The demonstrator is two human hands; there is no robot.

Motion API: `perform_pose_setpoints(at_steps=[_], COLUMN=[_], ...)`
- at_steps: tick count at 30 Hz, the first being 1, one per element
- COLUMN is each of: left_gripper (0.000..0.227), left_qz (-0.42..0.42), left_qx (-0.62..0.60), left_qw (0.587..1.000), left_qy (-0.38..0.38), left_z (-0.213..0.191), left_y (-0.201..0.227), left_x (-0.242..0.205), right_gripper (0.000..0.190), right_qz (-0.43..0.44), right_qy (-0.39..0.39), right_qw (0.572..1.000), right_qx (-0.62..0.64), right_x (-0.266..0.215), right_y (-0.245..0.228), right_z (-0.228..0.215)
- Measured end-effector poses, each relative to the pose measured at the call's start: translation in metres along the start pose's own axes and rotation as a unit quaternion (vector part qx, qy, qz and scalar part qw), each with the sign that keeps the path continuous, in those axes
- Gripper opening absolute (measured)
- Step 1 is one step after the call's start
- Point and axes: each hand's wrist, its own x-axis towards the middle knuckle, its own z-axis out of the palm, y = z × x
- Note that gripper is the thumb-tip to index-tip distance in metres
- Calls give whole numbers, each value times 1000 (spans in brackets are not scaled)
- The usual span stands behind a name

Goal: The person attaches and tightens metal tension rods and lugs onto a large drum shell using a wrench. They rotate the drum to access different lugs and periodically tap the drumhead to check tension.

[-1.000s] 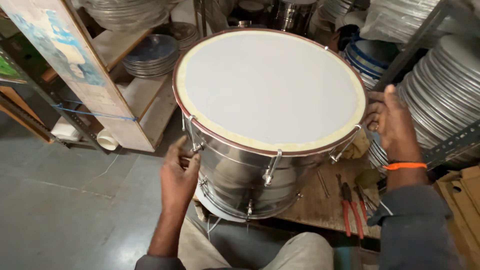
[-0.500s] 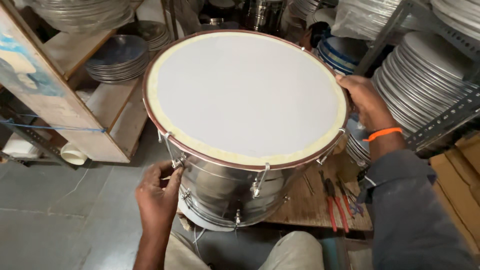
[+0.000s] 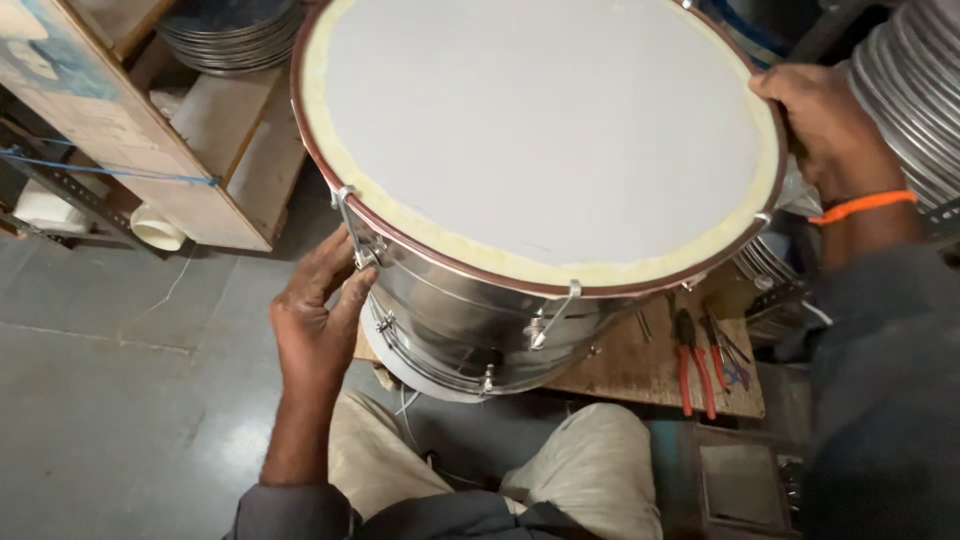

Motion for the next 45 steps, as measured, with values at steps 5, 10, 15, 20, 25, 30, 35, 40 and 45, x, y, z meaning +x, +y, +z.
perform_pose_setpoints(at_steps=[5,10,15,20,25,30,35,40,45], left_gripper=[40,35,31,27,22,19,29,29,28], left_qz=[-44,-81,-163,-181,-195,-228,-116,-100,-195], left_qx=[-37,-187,-233,-316,-405,-372,-138,-36,58], left_qw=[998,979,957,924,888,897,980,987,973], left_qy=[-7,-22,-61,-114,-95,-69,87,119,110], left_z=[-12,-32,-42,-29,-7,-12,-74,-124,-146], left_y=[-34,-84,-118,-156,-192,-187,-125,-51,-50], left_x=[22,54,96,134,162,184,153,50,-26], right_gripper=[20,12,15,16,19,18,14,23,24], right_qz=[-14,94,50,30,12,-20,-55,-2,106], right_qy=[-13,76,75,106,140,117,168,76,85], right_qw=[999,992,986,971,962,935,955,997,983], right_qx=[43,-28,137,210,235,333,240,4,-123], right_x=[-31,-83,-149,-194,-225,-241,-266,-290,-313], right_y=[3,-31,-52,-62,-70,-77,-22,132,282], right_z=[-1,22,56,83,119,153,155,158,159])
